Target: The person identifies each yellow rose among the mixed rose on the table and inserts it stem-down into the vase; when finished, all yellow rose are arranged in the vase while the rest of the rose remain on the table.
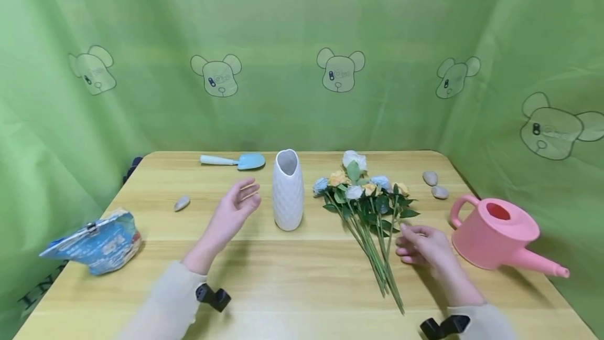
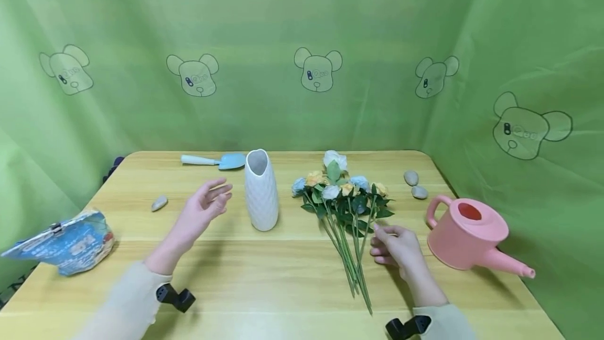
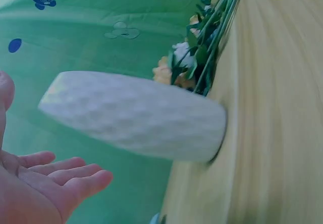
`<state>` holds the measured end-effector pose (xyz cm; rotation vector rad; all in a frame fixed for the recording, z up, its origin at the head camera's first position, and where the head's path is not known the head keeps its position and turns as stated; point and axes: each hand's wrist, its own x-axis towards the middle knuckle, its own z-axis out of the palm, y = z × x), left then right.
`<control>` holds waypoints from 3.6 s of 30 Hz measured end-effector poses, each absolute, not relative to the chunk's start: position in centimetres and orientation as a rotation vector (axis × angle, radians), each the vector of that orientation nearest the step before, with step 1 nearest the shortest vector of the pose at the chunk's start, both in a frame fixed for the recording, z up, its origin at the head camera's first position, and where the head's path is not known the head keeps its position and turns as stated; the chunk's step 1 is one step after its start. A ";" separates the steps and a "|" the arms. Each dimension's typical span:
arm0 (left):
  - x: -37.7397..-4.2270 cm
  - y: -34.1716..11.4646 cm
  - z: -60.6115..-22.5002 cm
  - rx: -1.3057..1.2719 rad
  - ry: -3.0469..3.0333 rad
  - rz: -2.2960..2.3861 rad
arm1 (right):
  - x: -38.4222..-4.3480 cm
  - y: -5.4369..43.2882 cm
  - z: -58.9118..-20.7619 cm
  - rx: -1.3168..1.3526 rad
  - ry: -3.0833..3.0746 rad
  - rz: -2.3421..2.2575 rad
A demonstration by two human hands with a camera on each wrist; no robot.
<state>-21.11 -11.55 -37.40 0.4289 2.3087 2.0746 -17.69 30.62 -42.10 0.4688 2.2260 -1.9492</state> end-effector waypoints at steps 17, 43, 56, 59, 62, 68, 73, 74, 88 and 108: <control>-24.1 -6.3 -41.2 0.382 2.358 2.286 | -19.2 28.4 -43.1 0.526 2.196 -1.937; -22.1 -5.2 -38.1 0.365 2.506 2.204 | -22.2 27.1 -36.1 0.176 2.432 -2.187; -22.1 -5.4 -38.0 0.422 2.539 2.178 | -24.1 17.2 -27.5 -0.229 2.332 -2.455; -22.6 -5.4 -38.9 0.438 2.551 2.186 | -25.0 14.5 -25.7 -0.353 2.281 -2.544; -23.6 -5.5 -40.4 0.448 2.548 2.204 | -25.9 11.9 -24.3 -0.462 2.236 -2.618; -24.7 -5.5 -41.9 0.453 2.561 2.220 | -27.9 8.6 -24.8 -0.573 2.337 -2.501; -24.7 -5.5 -41.9 0.452 2.573 2.202 | -28.8 7.8 -28.0 -0.594 2.564 -2.270; -24.7 -5.6 -41.9 0.455 2.577 2.194 | -28.8 7.7 -28.6 -0.599 2.602 -2.219; -24.8 -5.7 -42.0 0.465 2.571 2.190 | -27.8 9.9 -32.4 -0.525 2.708 -1.948; -24.5 -5.8 -42.0 0.374 2.571 2.123 | -24.1 21.2 -36.7 -0.219 2.595 -1.993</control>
